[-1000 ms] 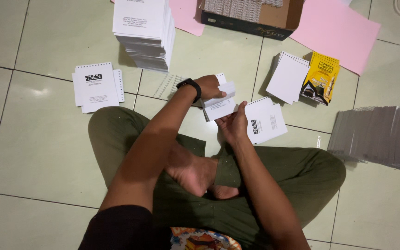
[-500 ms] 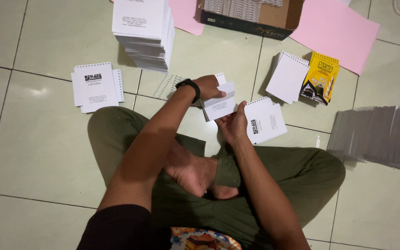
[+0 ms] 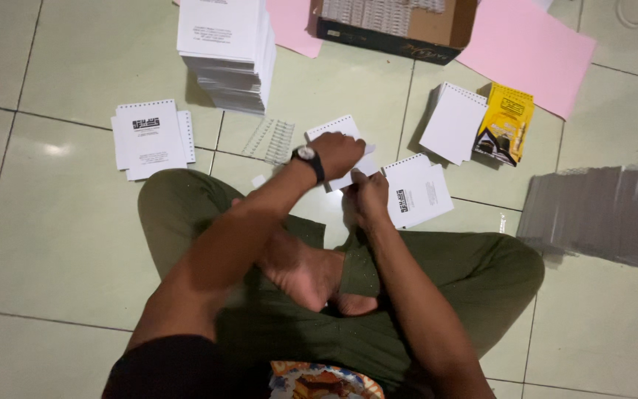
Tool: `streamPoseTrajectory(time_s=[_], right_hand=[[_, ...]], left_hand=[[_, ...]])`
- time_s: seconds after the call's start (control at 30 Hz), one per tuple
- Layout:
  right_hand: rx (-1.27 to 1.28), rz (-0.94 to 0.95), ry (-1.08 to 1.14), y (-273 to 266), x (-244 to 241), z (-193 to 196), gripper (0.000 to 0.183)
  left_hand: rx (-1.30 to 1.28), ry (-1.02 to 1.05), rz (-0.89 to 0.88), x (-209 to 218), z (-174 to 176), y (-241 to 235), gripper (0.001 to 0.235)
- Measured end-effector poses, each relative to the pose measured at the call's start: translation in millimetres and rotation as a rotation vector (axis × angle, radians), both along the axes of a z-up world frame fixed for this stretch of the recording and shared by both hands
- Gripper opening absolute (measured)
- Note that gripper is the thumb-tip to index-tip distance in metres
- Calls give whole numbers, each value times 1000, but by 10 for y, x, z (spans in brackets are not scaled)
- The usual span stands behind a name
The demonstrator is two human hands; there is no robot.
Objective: The person sits on the floor and assembles spiral-bound notebooks by hand. They pick up stacks of paper, align them, insert spiral bindings, and place the finished notebooks into a pile.
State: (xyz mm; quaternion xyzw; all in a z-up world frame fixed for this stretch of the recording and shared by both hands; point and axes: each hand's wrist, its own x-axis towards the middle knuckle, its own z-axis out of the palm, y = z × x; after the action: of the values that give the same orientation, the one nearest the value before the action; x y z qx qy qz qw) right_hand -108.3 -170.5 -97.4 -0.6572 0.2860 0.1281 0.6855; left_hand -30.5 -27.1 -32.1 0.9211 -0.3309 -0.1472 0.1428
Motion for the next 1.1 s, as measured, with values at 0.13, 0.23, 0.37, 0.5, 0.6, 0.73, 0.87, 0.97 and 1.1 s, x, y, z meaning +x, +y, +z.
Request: streamPoseTrajectory(time_s=[0.13, 0.23, 0.37, 0.5, 0.6, 0.73, 0.87, 0.97, 1.1], right_hand=[[-35, -100, -61, 34, -95, 594, 25], [33, -64, -107, -170, -265, 811, 20], [95, -124, -84, -656, -388, 1240, 34], [31, -112, -34, -1241, -414, 1239, 33], [56, -240, -3, -1215, -408, 1404, 42], [-56, -215, 22, -1397, -392, 958, 46], [-339, -165, 67, -1516, -389, 655, 54], [-730, -140, -74, -1494, -508, 567, 71], [-543, 134, -179, -652, -775, 1902, 69]], left_hand=[[0, -164, -24, -244, 271, 36, 31], [-40, -341, 146, -486, 654, 236, 24], [-88, -577, 201, -716, 1371, 609, 25], [-215, -656, 293, -844, 1777, 771, 19], [-311, -584, 360, -932, 1687, 783, 25], [-364, -568, 399, -1119, 1548, 738, 28], [-341, -626, 412, -1314, 1428, 671, 29], [-233, -837, 415, -1491, 1377, 594, 31], [-236, -994, 327, -1726, 1827, 432, 35]])
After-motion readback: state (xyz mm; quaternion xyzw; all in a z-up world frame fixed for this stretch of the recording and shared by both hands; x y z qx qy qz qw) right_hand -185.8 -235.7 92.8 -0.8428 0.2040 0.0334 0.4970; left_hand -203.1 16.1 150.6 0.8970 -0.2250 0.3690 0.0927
